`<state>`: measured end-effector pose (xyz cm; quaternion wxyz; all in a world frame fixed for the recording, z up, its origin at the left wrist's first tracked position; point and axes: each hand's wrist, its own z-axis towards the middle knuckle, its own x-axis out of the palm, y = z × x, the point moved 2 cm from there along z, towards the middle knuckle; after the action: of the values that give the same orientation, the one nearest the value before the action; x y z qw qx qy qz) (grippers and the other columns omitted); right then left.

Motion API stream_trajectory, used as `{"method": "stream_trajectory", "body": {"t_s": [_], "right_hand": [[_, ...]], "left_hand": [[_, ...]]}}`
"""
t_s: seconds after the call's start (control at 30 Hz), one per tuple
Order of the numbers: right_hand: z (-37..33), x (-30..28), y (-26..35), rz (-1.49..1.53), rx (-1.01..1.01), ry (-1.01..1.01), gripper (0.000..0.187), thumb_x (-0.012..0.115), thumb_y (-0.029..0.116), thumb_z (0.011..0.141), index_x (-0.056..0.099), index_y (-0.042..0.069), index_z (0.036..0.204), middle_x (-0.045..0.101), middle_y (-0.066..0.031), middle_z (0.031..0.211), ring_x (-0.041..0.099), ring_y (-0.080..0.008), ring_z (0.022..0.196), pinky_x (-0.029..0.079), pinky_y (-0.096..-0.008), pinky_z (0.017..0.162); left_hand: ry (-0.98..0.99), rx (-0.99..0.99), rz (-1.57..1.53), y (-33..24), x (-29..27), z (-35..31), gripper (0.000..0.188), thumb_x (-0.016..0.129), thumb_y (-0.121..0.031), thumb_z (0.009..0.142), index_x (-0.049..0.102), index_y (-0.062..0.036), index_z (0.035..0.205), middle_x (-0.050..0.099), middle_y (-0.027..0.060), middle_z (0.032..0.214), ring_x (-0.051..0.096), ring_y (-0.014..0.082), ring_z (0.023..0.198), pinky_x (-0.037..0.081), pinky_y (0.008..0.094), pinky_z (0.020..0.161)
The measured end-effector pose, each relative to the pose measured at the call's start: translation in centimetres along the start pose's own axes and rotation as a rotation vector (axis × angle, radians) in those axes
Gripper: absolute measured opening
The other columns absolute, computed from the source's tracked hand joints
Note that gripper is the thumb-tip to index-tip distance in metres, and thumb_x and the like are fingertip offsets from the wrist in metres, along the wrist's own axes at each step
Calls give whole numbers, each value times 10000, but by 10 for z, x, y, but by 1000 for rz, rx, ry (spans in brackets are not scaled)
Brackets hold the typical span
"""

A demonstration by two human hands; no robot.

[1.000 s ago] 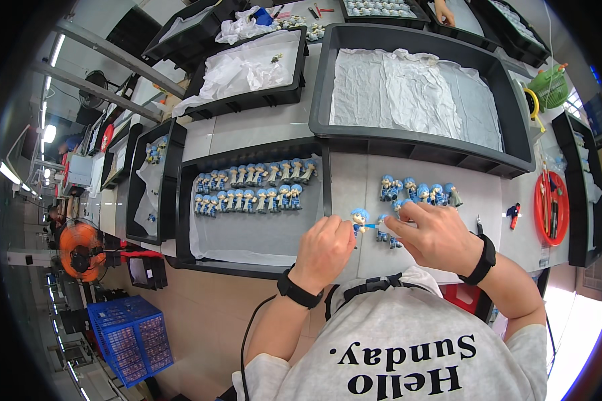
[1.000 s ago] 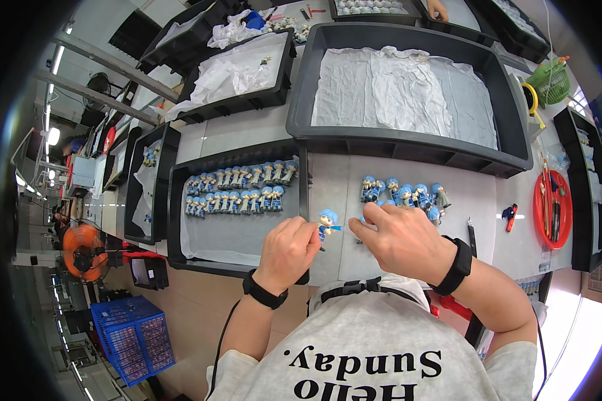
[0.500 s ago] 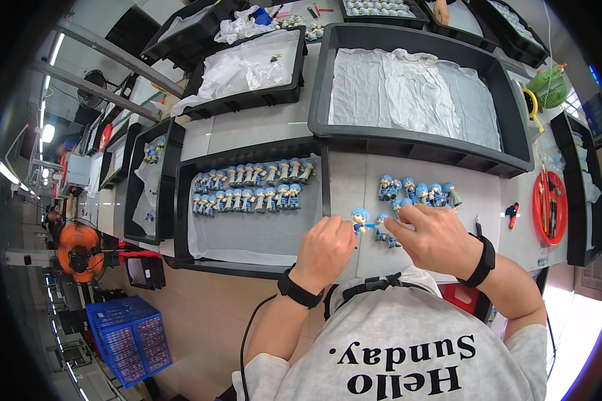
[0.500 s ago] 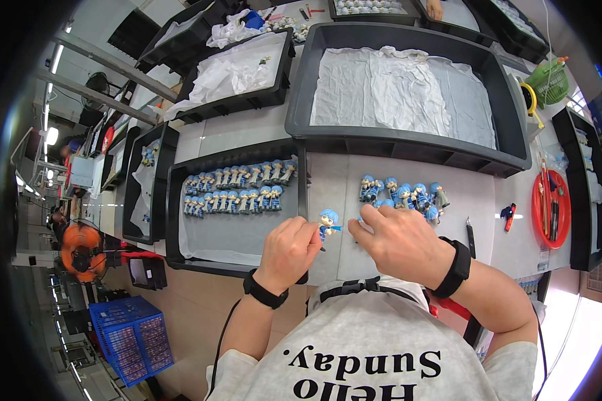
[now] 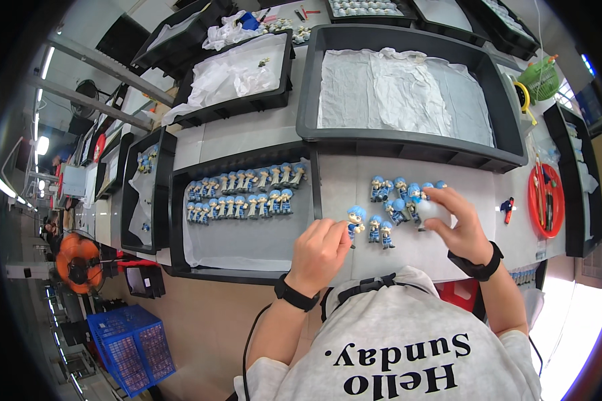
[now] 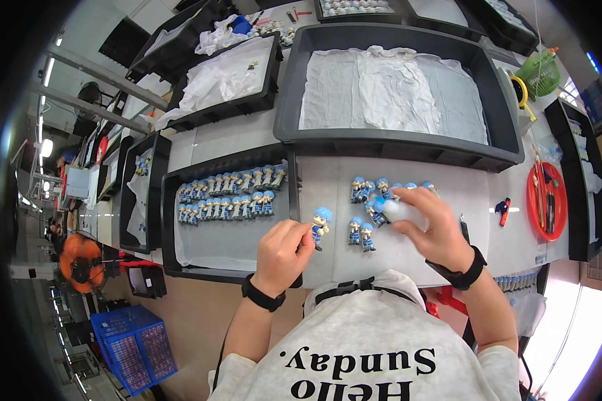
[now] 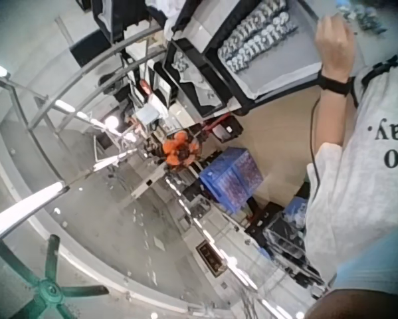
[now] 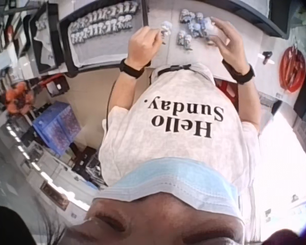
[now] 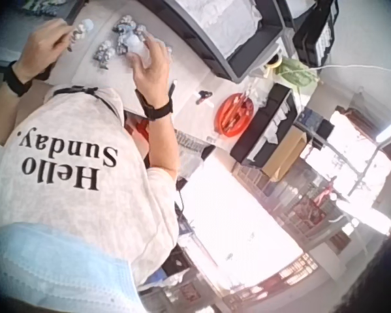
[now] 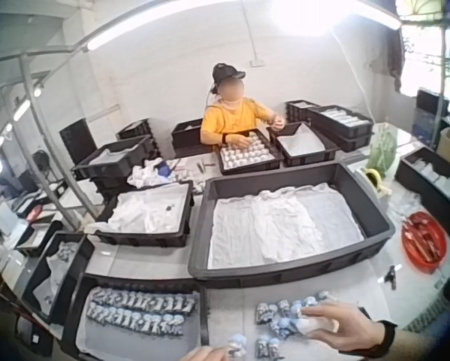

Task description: The person assembles small blue and white miniature figures at a workbench. They pick up individual figures, apply glue from a small bottle to specific parts, and attach components by hand. Completed figures are placed into a black tray lined with white paper. The process is repeated for multiple figures throughout the clip.

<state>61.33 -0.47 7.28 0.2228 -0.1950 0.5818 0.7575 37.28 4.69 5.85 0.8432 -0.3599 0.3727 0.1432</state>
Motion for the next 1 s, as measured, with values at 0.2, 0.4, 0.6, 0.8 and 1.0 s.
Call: {"method": "stream_trajectory", "body": {"t_s": [0.2, 0.4, 0.6, 0.8, 1.0], "right_hand": [[-52, -46, -94, 64, 351, -353, 332, 677, 31, 711, 571, -5, 1023, 614, -64, 925, 575, -144, 885, 435, -277, 819], [-83, -78, -168, 11, 614, -503, 327, 657, 8, 710, 558, 13, 1021, 602, -64, 908, 581, -152, 903, 491, -281, 769], [-94, -68, -204, -38, 633, -507, 328, 658, 4, 685, 558, 0, 998, 610, -79, 902, 594, -160, 894, 500, -269, 754], [-98, -63, -206, -4, 613, -525, 308, 642, -3, 694, 555, -4, 989, 602, -79, 906, 591, -166, 886, 492, -262, 739], [-83, -46, -110, -244, 474, -841, 308, 621, -36, 686, 531, 8, 977, 575, -86, 921, 564, -180, 841, 468, -267, 700]], "left_hand": [[-12, 46, -22, -11, 14, 9, 142, 609, 59, 654, 593, 4, 785, 556, 84, 682, 532, 227, 574, 429, 305, 490], [11, 60, -40, -23, 29, 16, 157, 625, 40, 649, 595, -12, 794, 547, 65, 684, 544, 221, 603, 451, 307, 516], [-21, 92, -50, -31, 35, 23, 129, 620, 48, 658, 595, -9, 771, 566, 74, 674, 535, 211, 561, 431, 287, 481], [-25, 75, -45, -32, 36, 23, 129, 622, 44, 657, 595, -9, 771, 566, 71, 672, 536, 206, 558, 431, 286, 476], [-54, 63, -35, -34, 39, 21, 133, 626, 35, 651, 596, -12, 772, 565, 69, 675, 539, 211, 562, 436, 289, 482]]}}
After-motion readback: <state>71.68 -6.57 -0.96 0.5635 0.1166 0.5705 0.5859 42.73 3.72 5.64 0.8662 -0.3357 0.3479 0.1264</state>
